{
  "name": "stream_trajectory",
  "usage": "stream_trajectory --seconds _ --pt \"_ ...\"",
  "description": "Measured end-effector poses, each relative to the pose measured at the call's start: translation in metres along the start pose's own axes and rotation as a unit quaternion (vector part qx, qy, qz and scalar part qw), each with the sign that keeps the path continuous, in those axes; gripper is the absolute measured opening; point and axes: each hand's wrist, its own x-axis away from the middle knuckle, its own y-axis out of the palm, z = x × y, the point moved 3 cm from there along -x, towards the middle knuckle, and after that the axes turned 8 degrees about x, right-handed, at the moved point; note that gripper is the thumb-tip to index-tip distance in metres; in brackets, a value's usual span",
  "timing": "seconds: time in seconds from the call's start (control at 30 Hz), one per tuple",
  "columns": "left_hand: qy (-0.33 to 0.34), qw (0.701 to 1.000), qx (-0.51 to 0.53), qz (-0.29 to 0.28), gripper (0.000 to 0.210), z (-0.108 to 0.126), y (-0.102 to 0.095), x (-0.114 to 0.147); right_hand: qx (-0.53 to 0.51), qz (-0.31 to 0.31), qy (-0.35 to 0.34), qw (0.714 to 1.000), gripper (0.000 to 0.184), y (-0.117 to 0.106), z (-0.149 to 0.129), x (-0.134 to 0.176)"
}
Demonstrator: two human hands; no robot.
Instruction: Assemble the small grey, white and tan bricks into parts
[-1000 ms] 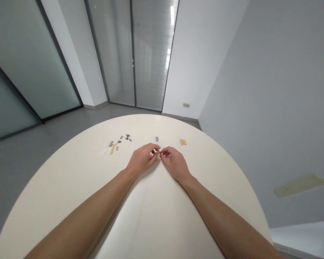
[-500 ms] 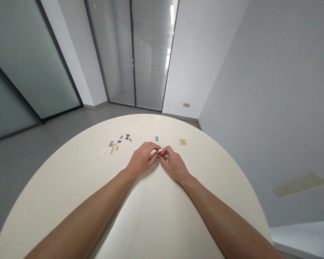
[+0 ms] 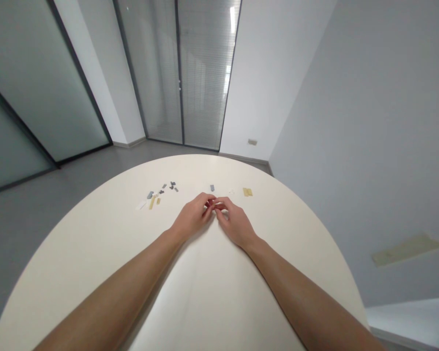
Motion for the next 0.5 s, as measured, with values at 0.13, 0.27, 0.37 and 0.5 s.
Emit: stream_trajectory --seconds 0.13,0.27,0.37,0.5 --pt "-0.003 1.000 -0.005 0.002 0.022 -0.0003 0.0003 -0.0004 0.017 0.010 0.003 1.000 0.021 -0.0003 0.0001 -0.0009" --pt "0.008 1.000 -0.025 0.004 0.023 -0.0012 0.0005 -0.0006 0.036 0.024 0.014 0.999 0.017 -0.0005 0.0041 -0.0014" --pt "-0.002 1.000 -0.025 0.002 0.023 -0.0026 0.0004 -0.0005 0.049 0.034 0.023 0.998 0.013 -0.0012 0.0072 -0.0016" --pt "-0.010 1.000 -0.010 0.004 0.022 -0.0033 -0.0001 -0.0003 0.067 0.039 0.030 0.997 0.013 -0.0019 0.0088 -0.0016"
